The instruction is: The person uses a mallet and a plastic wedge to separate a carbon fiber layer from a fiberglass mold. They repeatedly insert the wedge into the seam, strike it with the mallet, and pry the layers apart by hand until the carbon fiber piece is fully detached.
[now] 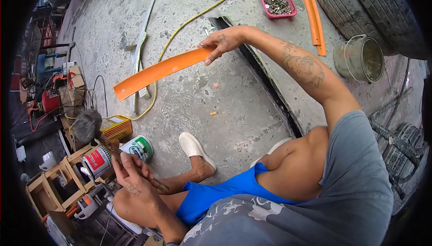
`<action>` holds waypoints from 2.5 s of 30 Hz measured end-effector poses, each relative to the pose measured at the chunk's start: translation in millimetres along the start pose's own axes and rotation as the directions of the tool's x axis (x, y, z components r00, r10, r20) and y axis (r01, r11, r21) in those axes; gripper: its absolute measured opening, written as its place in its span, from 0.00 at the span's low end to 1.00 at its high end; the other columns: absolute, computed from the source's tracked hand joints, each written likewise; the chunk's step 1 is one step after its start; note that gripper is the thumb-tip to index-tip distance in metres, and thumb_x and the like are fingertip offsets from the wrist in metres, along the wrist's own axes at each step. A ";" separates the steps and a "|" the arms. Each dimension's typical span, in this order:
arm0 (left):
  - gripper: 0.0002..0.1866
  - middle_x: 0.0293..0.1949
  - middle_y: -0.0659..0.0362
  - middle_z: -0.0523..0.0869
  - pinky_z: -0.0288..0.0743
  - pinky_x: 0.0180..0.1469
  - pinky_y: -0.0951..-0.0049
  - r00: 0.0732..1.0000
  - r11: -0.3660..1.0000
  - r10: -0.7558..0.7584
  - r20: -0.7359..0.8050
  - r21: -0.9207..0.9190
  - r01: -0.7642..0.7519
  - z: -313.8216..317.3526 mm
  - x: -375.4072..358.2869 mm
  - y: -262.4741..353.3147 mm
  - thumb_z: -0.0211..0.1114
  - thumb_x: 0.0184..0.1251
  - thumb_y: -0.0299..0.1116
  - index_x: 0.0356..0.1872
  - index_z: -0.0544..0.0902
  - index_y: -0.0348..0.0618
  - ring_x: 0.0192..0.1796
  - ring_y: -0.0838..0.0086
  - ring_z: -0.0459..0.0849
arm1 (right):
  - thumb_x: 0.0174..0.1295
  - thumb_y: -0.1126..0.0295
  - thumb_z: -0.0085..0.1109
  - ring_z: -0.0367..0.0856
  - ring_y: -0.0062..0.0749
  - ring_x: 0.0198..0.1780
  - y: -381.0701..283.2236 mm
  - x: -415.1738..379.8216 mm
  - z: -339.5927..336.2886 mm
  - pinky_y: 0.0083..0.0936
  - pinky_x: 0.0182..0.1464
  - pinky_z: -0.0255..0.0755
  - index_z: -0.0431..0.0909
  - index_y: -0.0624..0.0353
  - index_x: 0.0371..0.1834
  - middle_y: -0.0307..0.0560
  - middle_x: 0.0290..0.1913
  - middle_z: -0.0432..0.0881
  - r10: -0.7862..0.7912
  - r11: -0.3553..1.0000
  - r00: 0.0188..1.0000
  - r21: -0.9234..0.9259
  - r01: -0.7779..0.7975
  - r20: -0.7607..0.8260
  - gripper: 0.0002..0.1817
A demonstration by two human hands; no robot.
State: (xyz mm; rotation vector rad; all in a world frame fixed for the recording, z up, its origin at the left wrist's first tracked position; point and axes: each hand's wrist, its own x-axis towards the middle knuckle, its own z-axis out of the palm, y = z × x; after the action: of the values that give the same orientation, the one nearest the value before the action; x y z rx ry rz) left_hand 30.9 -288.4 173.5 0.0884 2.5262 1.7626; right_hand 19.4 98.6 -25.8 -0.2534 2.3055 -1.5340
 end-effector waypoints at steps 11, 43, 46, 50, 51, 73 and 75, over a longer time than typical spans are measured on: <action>0.21 0.23 0.66 0.70 0.56 0.11 0.83 0.988 0.984 0.007 0.156 0.173 -0.035 21.0 43.1 5.3 0.57 0.79 0.41 0.66 0.73 0.42 0.14 0.86 0.64 | 0.57 0.38 0.69 0.75 0.25 0.33 8.4 1.8 -0.6 0.25 0.34 0.68 0.78 0.57 0.37 0.37 0.28 0.77 0.019 0.997 1.000 0.075 -0.019 -0.002 0.30; 0.25 0.25 0.68 0.75 0.54 0.15 0.86 0.899 0.947 0.184 0.397 0.175 -0.271 65.9 149.8 54.3 0.65 0.73 0.43 0.65 0.77 0.42 0.17 0.91 0.63 | 0.64 0.52 0.68 0.74 0.21 0.32 3.0 -19.4 -18.0 0.23 0.37 0.69 0.78 0.63 0.50 0.37 0.30 0.77 0.041 0.997 0.980 -0.056 -0.052 -0.195 0.25; 0.23 0.25 0.68 0.76 0.54 0.15 0.86 0.853 0.892 0.158 0.497 0.299 -0.339 67.3 139.9 58.6 0.65 0.74 0.44 0.63 0.79 0.42 0.16 0.91 0.64 | 0.64 0.52 0.68 0.75 0.21 0.32 5.0 -19.1 -18.7 0.24 0.38 0.69 0.78 0.63 0.49 0.38 0.31 0.79 0.037 0.999 0.986 -0.022 -0.041 -0.164 0.25; 0.25 0.24 0.69 0.75 0.55 0.15 0.86 0.883 0.909 0.175 0.436 0.273 -0.315 62.8 156.4 61.6 0.64 0.74 0.44 0.66 0.78 0.44 0.16 0.91 0.63 | 0.64 0.55 0.69 0.77 0.21 0.33 2.5 -26.1 -15.2 0.24 0.38 0.71 0.78 0.63 0.47 0.40 0.32 0.82 0.079 0.996 0.966 -0.009 -0.084 -0.246 0.22; 0.25 0.22 0.70 0.74 0.55 0.15 0.85 0.900 0.905 0.175 0.399 0.295 -0.307 67.1 153.2 65.6 0.64 0.74 0.44 0.67 0.77 0.45 0.16 0.91 0.63 | 0.64 0.58 0.68 0.77 0.22 0.33 4.4 -25.0 -17.3 0.24 0.38 0.71 0.78 0.64 0.45 0.40 0.32 0.82 0.088 0.996 0.972 -0.013 -0.093 -0.218 0.20; 0.24 0.21 0.68 0.72 0.56 0.15 0.83 0.822 0.849 0.185 0.539 0.334 -0.410 84.7 172.6 67.5 0.62 0.75 0.42 0.66 0.76 0.41 0.15 0.89 0.64 | 0.55 0.53 0.74 0.83 0.31 0.37 -13.6 -10.4 -29.7 0.27 0.45 0.76 0.81 0.66 0.41 0.47 0.34 0.86 -0.022 0.981 0.958 -0.193 -0.035 -0.287 0.25; 0.25 0.21 0.68 0.72 0.56 0.15 0.84 0.842 0.857 0.230 0.488 0.308 -0.413 87.9 174.1 67.2 0.62 0.75 0.43 0.66 0.76 0.40 0.16 0.89 0.65 | 0.55 0.53 0.74 0.83 0.31 0.36 -10.4 -11.8 -26.2 0.28 0.44 0.76 0.81 0.66 0.42 0.47 0.34 0.86 -0.024 0.980 0.954 -0.198 -0.037 -0.298 0.25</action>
State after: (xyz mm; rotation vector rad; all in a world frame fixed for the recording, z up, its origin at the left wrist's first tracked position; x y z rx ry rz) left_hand -134.5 -168.8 203.4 0.8854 2.5733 1.0803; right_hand 19.6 120.9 -4.9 -0.0665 2.6995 -1.4170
